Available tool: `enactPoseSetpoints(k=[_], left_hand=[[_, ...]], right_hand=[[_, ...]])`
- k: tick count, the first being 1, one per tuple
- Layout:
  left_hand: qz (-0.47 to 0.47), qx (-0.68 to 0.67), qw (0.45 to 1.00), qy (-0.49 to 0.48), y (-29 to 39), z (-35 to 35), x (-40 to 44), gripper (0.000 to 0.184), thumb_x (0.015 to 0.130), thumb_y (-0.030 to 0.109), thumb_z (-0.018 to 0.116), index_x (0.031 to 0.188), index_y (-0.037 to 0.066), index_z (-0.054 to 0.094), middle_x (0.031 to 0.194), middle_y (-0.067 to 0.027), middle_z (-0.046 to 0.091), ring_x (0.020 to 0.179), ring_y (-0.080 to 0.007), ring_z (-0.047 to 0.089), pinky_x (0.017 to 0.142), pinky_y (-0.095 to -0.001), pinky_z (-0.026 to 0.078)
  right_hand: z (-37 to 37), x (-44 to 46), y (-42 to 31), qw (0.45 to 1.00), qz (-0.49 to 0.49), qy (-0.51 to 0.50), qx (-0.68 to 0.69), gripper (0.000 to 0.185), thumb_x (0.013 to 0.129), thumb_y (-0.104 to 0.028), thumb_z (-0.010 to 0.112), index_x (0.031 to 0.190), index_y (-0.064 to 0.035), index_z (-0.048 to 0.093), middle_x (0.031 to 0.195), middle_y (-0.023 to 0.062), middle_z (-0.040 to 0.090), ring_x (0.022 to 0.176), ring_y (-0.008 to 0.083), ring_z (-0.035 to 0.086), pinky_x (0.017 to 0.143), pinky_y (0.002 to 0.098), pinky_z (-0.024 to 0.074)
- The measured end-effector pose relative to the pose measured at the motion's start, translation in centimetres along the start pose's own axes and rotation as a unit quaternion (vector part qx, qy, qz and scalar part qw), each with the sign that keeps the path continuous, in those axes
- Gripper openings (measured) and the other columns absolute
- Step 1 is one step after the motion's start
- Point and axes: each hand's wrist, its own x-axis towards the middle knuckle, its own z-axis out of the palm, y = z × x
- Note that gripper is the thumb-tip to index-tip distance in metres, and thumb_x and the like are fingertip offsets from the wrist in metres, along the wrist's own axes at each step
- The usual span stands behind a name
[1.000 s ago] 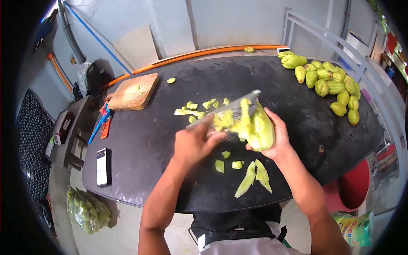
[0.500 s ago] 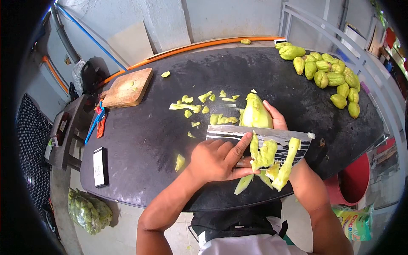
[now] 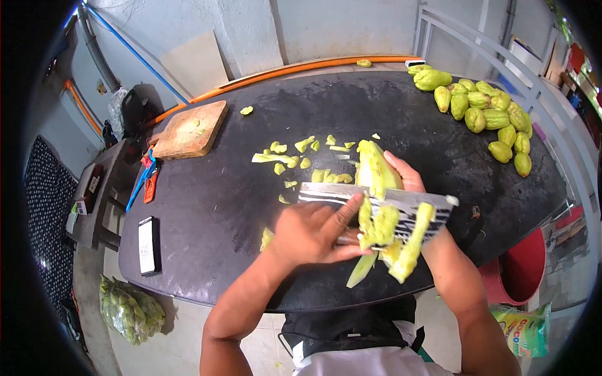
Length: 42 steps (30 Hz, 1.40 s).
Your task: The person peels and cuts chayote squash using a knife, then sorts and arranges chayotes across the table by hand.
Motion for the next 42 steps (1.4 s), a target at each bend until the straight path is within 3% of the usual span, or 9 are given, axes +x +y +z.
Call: enactPoseSetpoints(k=[7, 11, 19, 29, 32, 35, 37, 39, 42], left_hand=[[-0.039, -0.006, 0.999, -0.006, -1.3, -0.2, -0.7, 0.092, 0.074, 0.059, 0.085, 0.143, 0.003, 0.061, 0.070, -0.0037, 0.065, 0.058, -0.0218, 0.067, 0.057, -0.0351, 0.056], [-0.045, -0.051, 0.997, -0.040, 0.4, -0.5, -0.1, 0.088, 0.076, 0.056, 0.086, 0.141, 0.003, 0.063, 0.079, -0.0074, 0.071, 0.066, -0.0251, 0.072, 0.063, -0.0377, 0.059], [-0.048, -0.048, 0.998, 0.013, -1.5, 0.2, -0.8, 0.089, 0.075, 0.054, 0.087, 0.141, -0.001, 0.063, 0.064, -0.0056, 0.062, 0.054, -0.0224, 0.066, 0.055, -0.0343, 0.053], [-0.116, -0.050, 0.992, -0.007, -3.2, -0.1, -1.5, 0.088, 0.075, 0.050, 0.088, 0.141, -0.001, 0.062, 0.070, -0.0112, 0.067, 0.060, -0.0287, 0.070, 0.058, -0.0366, 0.056], [-0.110, -0.073, 0.991, -0.019, -2.1, -0.5, -1.1, 0.088, 0.076, 0.051, 0.088, 0.142, -0.001, 0.062, 0.069, -0.0113, 0.067, 0.060, -0.0284, 0.070, 0.059, -0.0369, 0.056], [-0.078, -0.062, 0.995, -0.021, -0.5, -0.9, 0.0, 0.086, 0.076, 0.057, 0.086, 0.138, 0.001, 0.064, 0.089, -0.0160, 0.075, 0.081, -0.0333, 0.077, 0.070, -0.0408, 0.061], [-0.090, -0.071, 0.993, 0.005, -1.7, 0.0, -0.5, 0.089, 0.076, 0.052, 0.088, 0.143, -0.001, 0.061, 0.069, -0.0115, 0.065, 0.059, -0.0267, 0.070, 0.060, -0.0371, 0.056], [-0.161, -0.043, 0.985, -0.036, -3.0, -0.5, -1.0, 0.079, 0.081, 0.043, 0.087, 0.141, -0.002, 0.062, 0.077, -0.0134, 0.071, 0.066, -0.0258, 0.074, 0.066, -0.0354, 0.058], [-0.313, -0.036, 0.946, -0.069, -5.0, -0.7, -1.7, 0.064, 0.090, 0.036, 0.083, 0.139, -0.001, 0.064, 0.090, -0.0161, 0.077, 0.087, -0.0208, 0.079, 0.080, -0.0320, 0.059]], right_hand=[[0.9, -0.2, 0.4, 0.989, -0.048, 0.082, -0.117, 0.042, 0.107, -0.040, 0.053, 0.130, -0.0076, 0.065, 0.113, 0.0139, 0.074, 0.099, 0.0247, 0.074, 0.089, 0.0401, 0.0613], [1.4, -0.6, 0.6, 0.998, -0.014, 0.027, -0.054, 0.040, 0.108, -0.038, 0.053, 0.131, -0.0081, 0.065, 0.114, 0.0129, 0.074, 0.097, 0.0236, 0.074, 0.088, 0.0392, 0.0613], [0.7, -0.1, 0.7, 0.992, -0.040, 0.064, -0.098, 0.043, 0.106, -0.040, 0.055, 0.130, -0.0054, 0.064, 0.113, 0.0149, 0.074, 0.093, 0.0240, 0.075, 0.087, 0.0403, 0.0623], [-1.0, 0.1, 1.4, 0.985, -0.102, 0.059, -0.126, 0.047, 0.105, -0.046, 0.057, 0.129, -0.0066, 0.066, 0.117, 0.0124, 0.074, 0.102, 0.0253, 0.073, 0.093, 0.0434, 0.0605], [0.4, 0.0, 1.4, 0.992, -0.058, 0.053, -0.098, 0.045, 0.107, -0.040, 0.053, 0.129, -0.0020, 0.063, 0.117, 0.0139, 0.073, 0.101, 0.0233, 0.074, 0.092, 0.0404, 0.0612], [-0.3, -0.7, 0.6, 0.999, 0.008, 0.011, -0.032, 0.042, 0.106, -0.041, 0.055, 0.129, -0.0075, 0.065, 0.117, 0.0142, 0.073, 0.103, 0.0245, 0.073, 0.093, 0.0414, 0.0606], [-0.9, -0.1, 1.4, 1.000, -0.025, 0.007, -0.011, 0.040, 0.106, -0.038, 0.054, 0.128, -0.0067, 0.065, 0.116, 0.0137, 0.073, 0.103, 0.0240, 0.072, 0.094, 0.0409, 0.0597], [0.0, -0.6, 1.8, 0.979, -0.131, 0.044, -0.148, 0.040, 0.106, -0.035, 0.051, 0.129, -0.0045, 0.064, 0.119, 0.0134, 0.072, 0.105, 0.0242, 0.072, 0.093, 0.0408, 0.0595], [0.6, -0.3, 1.3, 0.982, -0.091, 0.080, -0.143, 0.050, 0.104, -0.041, 0.050, 0.129, 0.0000, 0.064, 0.114, 0.0154, 0.074, 0.095, 0.0274, 0.074, 0.085, 0.0403, 0.0624]])
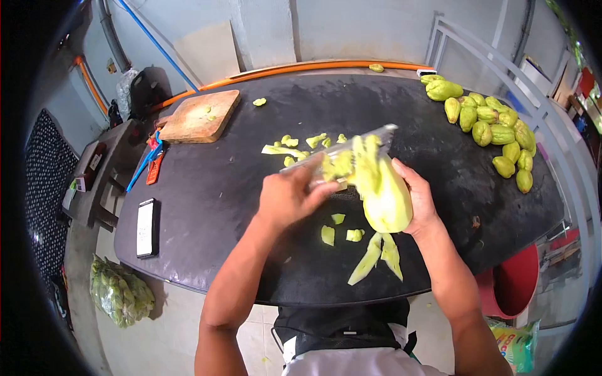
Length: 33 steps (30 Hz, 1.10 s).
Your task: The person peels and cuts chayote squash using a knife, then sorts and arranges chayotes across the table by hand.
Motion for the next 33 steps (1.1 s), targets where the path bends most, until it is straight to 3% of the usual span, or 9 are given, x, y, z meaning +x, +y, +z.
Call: enactPoseSetpoints(k=[4, 8, 11, 12, 15, 17, 21, 26, 33], left_hand=[[-0.065, -0.047, 0.995, 0.052, -0.9, -0.3, 0.2, 0.055, 0.093, 0.030, 0.080, 0.136, -0.002, 0.066, 0.090, -0.0169, 0.078, 0.084, -0.0135, 0.074, 0.081, -0.0302, 0.056], [-0.043, -0.065, 0.994, 0.078, -1.2, 0.7, 0.1, 0.055, 0.094, 0.029, 0.080, 0.136, -0.004, 0.066, 0.078, -0.0084, 0.071, 0.076, -0.0075, 0.062, 0.076, -0.0266, 0.053], [-0.058, -0.067, 0.995, 0.050, 0.4, 0.8, 0.0, 0.063, 0.088, 0.045, 0.080, 0.132, 0.001, 0.069, 0.091, -0.0205, 0.077, 0.087, -0.0316, 0.078, 0.077, -0.0368, 0.060], [-0.040, -0.047, 0.997, 0.039, 0.7, 1.1, -0.1, 0.067, 0.088, 0.048, 0.081, 0.134, 0.001, 0.068, 0.093, -0.0199, 0.077, 0.087, -0.0296, 0.079, 0.077, -0.0371, 0.060], [0.024, -0.062, 0.998, -0.004, 2.7, 1.6, -0.8, 0.067, 0.089, 0.030, 0.085, 0.140, -0.006, 0.061, 0.082, -0.0102, 0.075, 0.078, -0.0095, 0.071, 0.078, -0.0291, 0.057], [0.139, -0.016, 0.990, 0.023, 3.7, 2.2, -1.1, 0.081, 0.082, 0.045, 0.087, 0.140, -0.004, 0.062, 0.073, -0.0090, 0.070, 0.064, -0.0206, 0.073, 0.065, -0.0344, 0.059], [0.311, 0.024, 0.945, 0.095, 5.5, 3.0, -0.9, 0.089, 0.076, 0.057, 0.085, 0.139, -0.003, 0.064, 0.061, -0.0025, 0.058, 0.051, -0.0171, 0.063, 0.054, -0.0313, 0.054], [0.314, 0.053, 0.945, 0.075, 6.3, 2.8, -1.5, 0.087, 0.076, 0.057, 0.085, 0.136, -0.002, 0.066, 0.060, -0.0006, 0.054, 0.050, -0.0133, 0.060, 0.054, -0.0300, 0.053], [0.310, 0.061, 0.945, 0.081, 5.9, 2.9, -1.1, 0.090, 0.074, 0.057, 0.086, 0.138, -0.003, 0.065, 0.060, -0.0011, 0.055, 0.050, -0.0152, 0.060, 0.053, -0.0313, 0.053]], right_hand=[[1.0, -0.2, -1.0, 0.996, -0.066, 0.040, -0.046, 0.057, 0.104, -0.051, 0.046, 0.128, -0.0023, 0.065, 0.108, 0.0147, 0.073, 0.089, 0.0276, 0.073, 0.065, 0.0494, 0.0634], [-1.0, 0.6, -0.8, 0.985, 0.069, 0.011, 0.157, 0.057, 0.102, -0.055, 0.050, 0.131, -0.0074, 0.064, 0.113, 0.0121, 0.071, 0.100, 0.0299, 0.070, 0.073, 0.0528, 0.0595], [-0.2, 0.3, -1.5, 0.994, 0.006, -0.009, 0.107, 0.056, 0.102, -0.055, 0.051, 0.131, -0.0092, 0.064, 0.115, 0.0102, 0.071, 0.100, 0.0299, 0.070, 0.075, 0.0535, 0.0592], [-0.2, 0.3, -1.5, 0.994, 0.005, -0.010, 0.107, 0.057, 0.102, -0.056, 0.051, 0.132, -0.0087, 0.064, 0.119, 0.0091, 0.071, 0.105, 0.0303, 0.070, 0.076, 0.0565, 0.0597], [-0.2, 0.4, -1.1, 0.987, -0.008, 0.032, 0.158, 0.051, 0.102, -0.054, 0.051, 0.126, -0.0120, 0.066, 0.122, 0.0102, 0.069, 0.113, 0.0303, 0.067, 0.090, 0.0529, 0.0568], [-3.1, 0.6, -0.7, 0.987, -0.049, -0.084, 0.124, 0.049, 0.107, -0.043, 0.041, 0.130, -0.0068, 0.064, 0.126, 0.0148, 0.069, 0.123, 0.0298, 0.064, 0.111, 0.0504, 0.0476], [-0.1, -0.8, -0.9, 0.990, 0.000, 0.049, 0.132, 0.053, 0.107, -0.048, 0.043, 0.123, -0.0014, 0.063, 0.113, 0.0167, 0.068, 0.106, 0.0262, 0.067, 0.101, 0.0414, 0.0543], [-0.3, -0.5, -0.4, 0.992, -0.019, -0.013, 0.121, 0.048, 0.107, -0.046, 0.046, 0.113, -0.0034, 0.065, 0.107, 0.0157, 0.069, 0.101, 0.0235, 0.069, 0.096, 0.0400, 0.0569], [1.7, -1.7, 0.0, 0.996, -0.055, 0.065, 0.033, 0.046, 0.106, -0.051, 0.048, 0.114, -0.0108, 0.067, 0.104, 0.0106, 0.072, 0.096, 0.0213, 0.069, 0.094, 0.0378, 0.0569]])
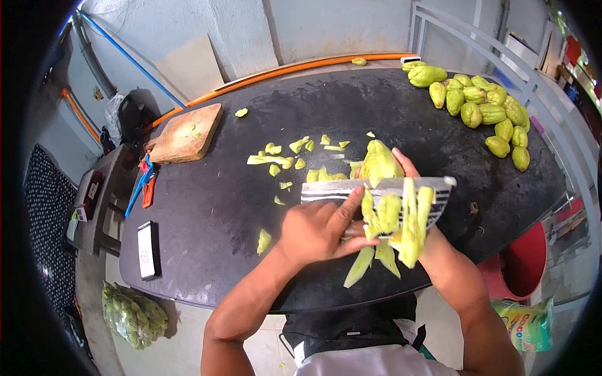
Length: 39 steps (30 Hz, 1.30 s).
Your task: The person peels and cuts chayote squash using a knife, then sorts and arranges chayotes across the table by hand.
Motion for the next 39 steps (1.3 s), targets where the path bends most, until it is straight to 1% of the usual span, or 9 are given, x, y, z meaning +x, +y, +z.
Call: enactPoseSetpoints(k=[8, 10, 14, 18, 21, 22, 26, 32, 39], left_hand=[[-0.079, -0.011, 0.997, -0.012, -2.1, -0.4, -0.8, 0.092, 0.074, 0.054, 0.089, 0.142, -0.001, 0.060, 0.074, -0.0079, 0.070, 0.061, -0.0239, 0.071, 0.056, -0.0355, 0.056], [-0.119, -0.043, 0.992, -0.014, -2.3, -0.3, -1.2, 0.089, 0.075, 0.055, 0.087, 0.140, 0.000, 0.062, 0.076, -0.0098, 0.072, 0.064, -0.0255, 0.072, 0.058, -0.0356, 0.057], [-0.073, -0.063, 0.995, -0.037, -0.2, -1.8, -0.1, 0.088, 0.076, 0.056, 0.086, 0.140, 0.001, 0.063, 0.076, -0.0097, 0.071, 0.070, -0.0278, 0.075, 0.068, -0.0365, 0.060], [-0.061, -0.094, 0.993, 0.022, -1.4, -0.3, -0.2, 0.088, 0.076, 0.052, 0.087, 0.141, -0.002, 0.062, 0.076, -0.0124, 0.071, 0.065, -0.0277, 0.073, 0.063, -0.0356, 0.058], [-0.243, -0.117, 0.961, -0.059, -2.4, -1.3, -0.9, 0.077, 0.083, 0.051, 0.083, 0.137, -0.001, 0.065, 0.085, -0.0167, 0.074, 0.077, -0.0297, 0.076, 0.072, -0.0368, 0.060], [-0.325, -0.135, 0.933, -0.071, -3.2, -1.1, -1.1, 0.074, 0.085, 0.055, 0.080, 0.134, 0.001, 0.067, 0.091, -0.0194, 0.076, 0.084, -0.0335, 0.077, 0.076, -0.0392, 0.060], [-0.374, -0.030, 0.927, -0.014, -4.8, -0.2, -2.2, 0.063, 0.093, 0.055, 0.072, 0.128, 0.004, 0.071, 0.087, -0.0182, 0.076, 0.082, -0.0340, 0.077, 0.072, -0.0409, 0.060], [-0.391, 0.058, 0.896, -0.201, -4.7, -1.3, -2.0, 0.037, 0.098, 0.045, 0.067, 0.106, 0.009, 0.074, 0.090, -0.0161, 0.073, 0.084, -0.0383, 0.073, 0.074, -0.0490, 0.057], [-0.396, 0.142, 0.904, -0.078, -6.3, -11.9, -5.5, 0.041, 0.085, 0.023, 0.083, 0.123, 0.011, 0.074, 0.107, -0.0144, 0.070, 0.101, -0.0344, 0.069, 0.085, -0.0457, 0.058]], right_hand=[[-2.0, 1.5, 0.0, 0.991, 0.046, -0.082, 0.095, 0.046, 0.104, -0.050, 0.052, 0.121, -0.0096, 0.066, 0.112, 0.0114, 0.072, 0.109, 0.0254, 0.069, 0.100, 0.0447, 0.0552], [-1.4, 1.6, 0.5, 0.994, -0.076, -0.080, 0.025, 0.044, 0.102, -0.050, 0.055, 0.120, -0.0117, 0.067, 0.111, 0.0103, 0.072, 0.104, 0.0265, 0.070, 0.096, 0.0447, 0.0572], [-1.5, 1.5, -0.5, 0.992, 0.083, -0.064, 0.075, 0.044, 0.101, -0.052, 0.057, 0.117, -0.0128, 0.067, 0.107, 0.0091, 0.072, 0.098, 0.0248, 0.070, 0.091, 0.0423, 0.0586], [-0.2, 0.9, -0.6, 0.989, 0.069, -0.077, 0.103, 0.042, 0.102, -0.048, 0.054, 0.118, -0.0117, 0.067, 0.109, 0.0107, 0.072, 0.097, 0.0263, 0.072, 0.090, 0.0421, 0.0595], [0.3, 0.5, 0.3, 0.996, -0.060, -0.029, -0.054, 0.048, 0.101, -0.049, 0.054, 0.131, -0.0124, 0.064, 0.117, 0.0088, 0.072, 0.105, 0.0280, 0.072, 0.078, 0.0508, 0.0616], [0.0, 1.3, -0.3, 0.996, 0.032, -0.077, 0.019, 0.049, 0.101, -0.050, 0.055, 0.132, -0.0130, 0.063, 0.118, 0.0084, 0.071, 0.105, 0.0279, 0.071, 0.074, 0.0536, 0.0612], [-0.4, 1.3, -0.6, 0.998, 0.042, -0.044, 0.025, 0.044, 0.099, -0.051, 0.056, 0.122, -0.0155, 0.068, 0.111, 0.0074, 0.072, 0.095, 0.0279, 0.070, 0.064, 0.0513, 0.0550], [-1.9, 1.7, -1.8, 0.997, -0.001, -0.047, 0.054, 0.045, 0.100, -0.051, 0.057, 0.118, -0.0117, 0.069, 0.110, 0.0075, 0.072, 0.102, 0.0249, 0.069, 0.070, 0.0489, 0.0538], [-1.0, 1.6, -2.1, 0.998, -0.020, 0.017, 0.050, 0.039, 0.098, -0.050, 0.061, 0.115, -0.0160, 0.070, 0.108, 0.0036, 0.071, 0.101, 0.0228, 0.069, 0.065, 0.0464, 0.0541]])
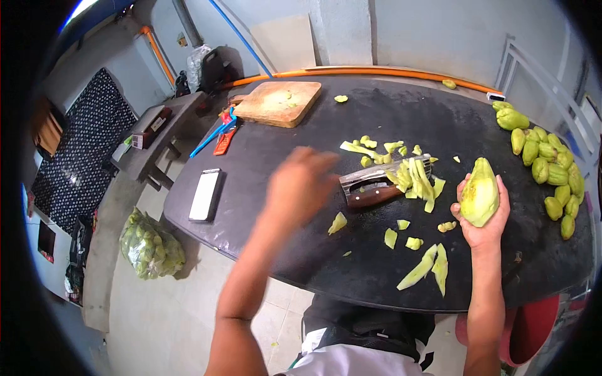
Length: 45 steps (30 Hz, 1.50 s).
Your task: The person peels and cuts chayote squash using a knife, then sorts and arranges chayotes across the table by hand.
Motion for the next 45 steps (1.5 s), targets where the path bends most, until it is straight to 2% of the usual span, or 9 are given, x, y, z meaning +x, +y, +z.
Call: enactPoseSetpoints(k=[5, 8, 17, 22, 25, 28, 35, 42, 45], left_hand=[[-0.235, 0.252, 0.937, 0.057, -17.0, -9.1, -7.9, 0.096, 0.069, 0.037, 0.094, 0.151, 0.011, 0.051, 0.119, -0.0234, 0.069, 0.111, -0.0415, 0.066, 0.098, -0.0485, 0.052], [-0.379, 0.250, 0.887, -0.078, -19.9, -11.3, -12.1, 0.126, 0.063, 0.033, 0.097, 0.164, 0.009, 0.026, 0.135, -0.0321, 0.062, 0.126, -0.0452, 0.061, 0.108, -0.0491, 0.049], [-0.331, 0.151, 0.928, 0.082, -21.7, -10.9, -16.0, 0.122, 0.060, 0.020, 0.092, 0.164, 0.013, 0.027, 0.100, -0.0214, 0.076, 0.095, -0.0366, 0.074, 0.091, -0.0444, 0.057], [-0.387, -0.022, 0.907, 0.163, -24.1, -12.3, -18.8, 0.110, 0.069, 0.016, 0.086, 0.163, 0.008, 0.029, 0.096, -0.0102, 0.075, 0.086, -0.0173, 0.071, 0.080, -0.0322, 0.058], [-0.514, -0.130, 0.827, 0.186, -26.5, -15.7, -20.1, 0.093, 0.076, 0.025, 0.082, 0.157, 0.008, 0.040, 0.079, -0.0057, 0.071, 0.065, -0.0195, 0.065, 0.060, -0.0323, 0.051], [-0.541, -0.398, 0.721, 0.171, -29.3, -18.4, -21.4, 0.056, 0.086, 0.048, 0.069, 0.122, 0.006, 0.061, 0.081, -0.0109, 0.071, 0.069, -0.0244, 0.067, 0.059, -0.0335, 0.050], [-0.571, -0.535, 0.605, 0.147, -33.4, -21.1, -21.7, 0.071, 0.083, 0.062, 0.065, 0.109, -0.004, 0.068, 0.090, -0.0201, 0.072, 0.074, -0.0305, 0.066, 0.063, -0.0353, 0.053], [-0.549, -0.548, 0.615, 0.144, -34.9, -21.0, -22.9, 0.069, 0.086, 0.058, 0.067, 0.119, -0.003, 0.065, 0.092, -0.0178, 0.072, 0.072, -0.0275, 0.064, 0.060, -0.0356, 0.051], [-0.442, -0.433, 0.747, 0.245, -34.5, -19.1, -24.0, 0.059, 0.092, 0.040, 0.072, 0.137, 0.005, 0.055, 0.090, -0.0133, 0.070, 0.074, -0.0226, 0.062, 0.060, -0.0325, 0.050]], right_hand=[[0.8, -0.6, 0.1, 1.000, 0.010, -0.011, 0.000, 0.039, 0.098, -0.050, 0.060, 0.114, -0.0157, 0.071, 0.104, 0.0023, 0.072, 0.099, 0.0220, 0.069, 0.066, 0.0464, 0.0535], [1.3, -0.7, 0.3, 1.000, 0.007, -0.013, 0.013, 0.040, 0.098, -0.050, 0.060, 0.114, -0.0151, 0.071, 0.102, 0.0019, 0.073, 0.098, 0.0218, 0.069, 0.066, 0.0468, 0.0533], [1.3, -0.7, 0.4, 1.000, -0.001, 0.009, -0.008, 0.039, 0.098, -0.049, 0.061, 0.114, -0.0152, 0.071, 0.104, 0.0027, 0.072, 0.097, 0.0214, 0.069, 0.064, 0.0450, 0.0529], [1.2, -0.7, 0.3, 1.000, 0.004, -0.002, -0.012, 0.040, 0.099, -0.049, 0.061, 0.114, -0.0139, 0.070, 0.104, 0.0027, 0.072, 0.097, 0.0203, 0.069, 0.064, 0.0443, 0.0526], [1.3, -0.8, 0.4, 1.000, 0.007, -0.005, -0.010, 0.040, 0.099, -0.049, 0.061, 0.114, -0.0137, 0.070, 0.104, 0.0025, 0.072, 0.097, 0.0201, 0.069, 0.064, 0.0443, 0.0525], [1.5, -0.9, 0.5, 1.000, 0.009, 0.006, -0.016, 0.039, 0.099, -0.049, 0.060, 0.113, -0.0139, 0.070, 0.104, 0.0023, 0.073, 0.097, 0.0195, 0.070, 0.063, 0.0442, 0.0526], [1.6, -1.0, 0.4, 1.000, 0.012, -0.001, -0.022, 0.039, 0.099, -0.050, 0.059, 0.113, -0.0150, 0.070, 0.103, 0.0020, 0.073, 0.097, 0.0183, 0.070, 0.064, 0.0436, 0.0526], [1.6, -0.9, 0.6, 1.000, 0.018, -0.003, -0.010, 0.039, 0.099, -0.050, 0.059, 0.114, -0.0151, 0.070, 0.103, 0.0022, 0.073, 0.096, 0.0199, 0.069, 0.063, 0.0440, 0.0515], [1.4, -0.8, 0.7, 1.000, 0.018, -0.006, -0.002, 0.040, 0.098, -0.051, 0.060, 0.113, -0.0153, 0.071, 0.103, 0.0032, 0.073, 0.096, 0.0226, 0.070, 0.063, 0.0461, 0.0515]])
